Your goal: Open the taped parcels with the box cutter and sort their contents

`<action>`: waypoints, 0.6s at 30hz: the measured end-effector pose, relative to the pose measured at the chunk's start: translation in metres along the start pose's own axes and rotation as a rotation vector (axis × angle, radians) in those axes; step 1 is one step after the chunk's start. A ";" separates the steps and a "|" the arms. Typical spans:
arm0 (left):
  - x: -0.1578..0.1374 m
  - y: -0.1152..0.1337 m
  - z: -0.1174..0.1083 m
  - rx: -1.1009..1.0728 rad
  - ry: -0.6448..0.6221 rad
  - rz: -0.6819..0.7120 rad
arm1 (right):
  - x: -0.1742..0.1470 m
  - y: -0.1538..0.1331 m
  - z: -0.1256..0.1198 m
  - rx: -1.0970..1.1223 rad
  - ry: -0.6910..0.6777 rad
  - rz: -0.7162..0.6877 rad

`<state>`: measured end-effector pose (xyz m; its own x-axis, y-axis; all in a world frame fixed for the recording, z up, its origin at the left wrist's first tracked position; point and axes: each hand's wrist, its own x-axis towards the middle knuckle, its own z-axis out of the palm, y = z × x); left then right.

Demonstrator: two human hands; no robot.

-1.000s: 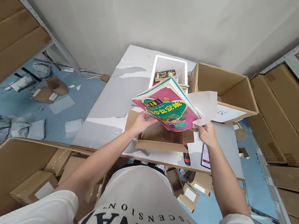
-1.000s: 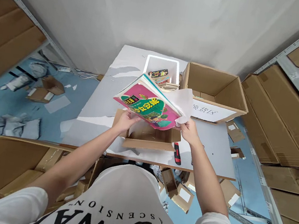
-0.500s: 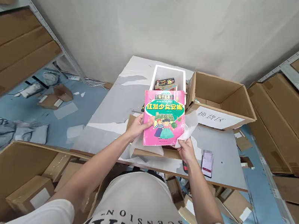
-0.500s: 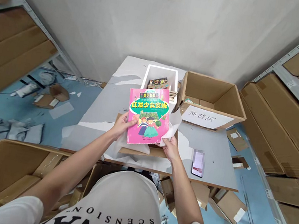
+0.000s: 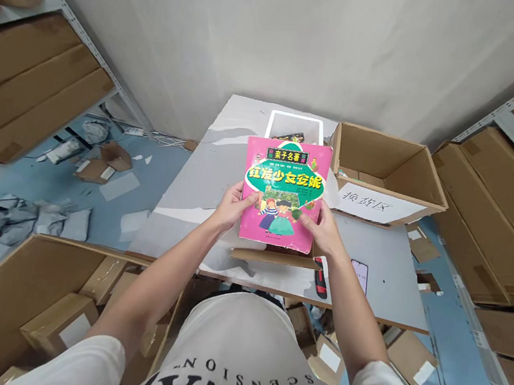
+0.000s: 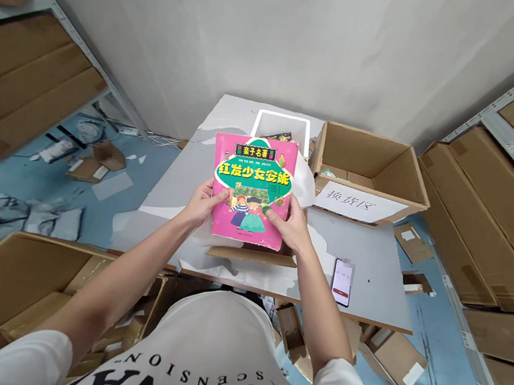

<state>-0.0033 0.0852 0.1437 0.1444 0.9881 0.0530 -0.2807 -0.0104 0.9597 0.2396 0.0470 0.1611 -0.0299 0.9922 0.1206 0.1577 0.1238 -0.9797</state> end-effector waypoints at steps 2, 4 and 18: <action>0.000 0.003 -0.001 -0.015 -0.020 -0.016 | 0.007 -0.001 0.009 0.042 0.008 0.057; 0.001 0.007 -0.004 -0.024 -0.038 -0.027 | 0.011 0.002 0.013 0.127 0.027 0.104; 0.018 0.039 -0.050 0.370 0.039 0.079 | 0.007 0.014 0.012 0.265 0.171 -0.018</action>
<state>-0.0593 0.1104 0.1687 0.0979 0.9871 0.1268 0.0737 -0.1343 0.9882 0.2294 0.0553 0.1463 0.1395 0.9801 0.1415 -0.1049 0.1567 -0.9821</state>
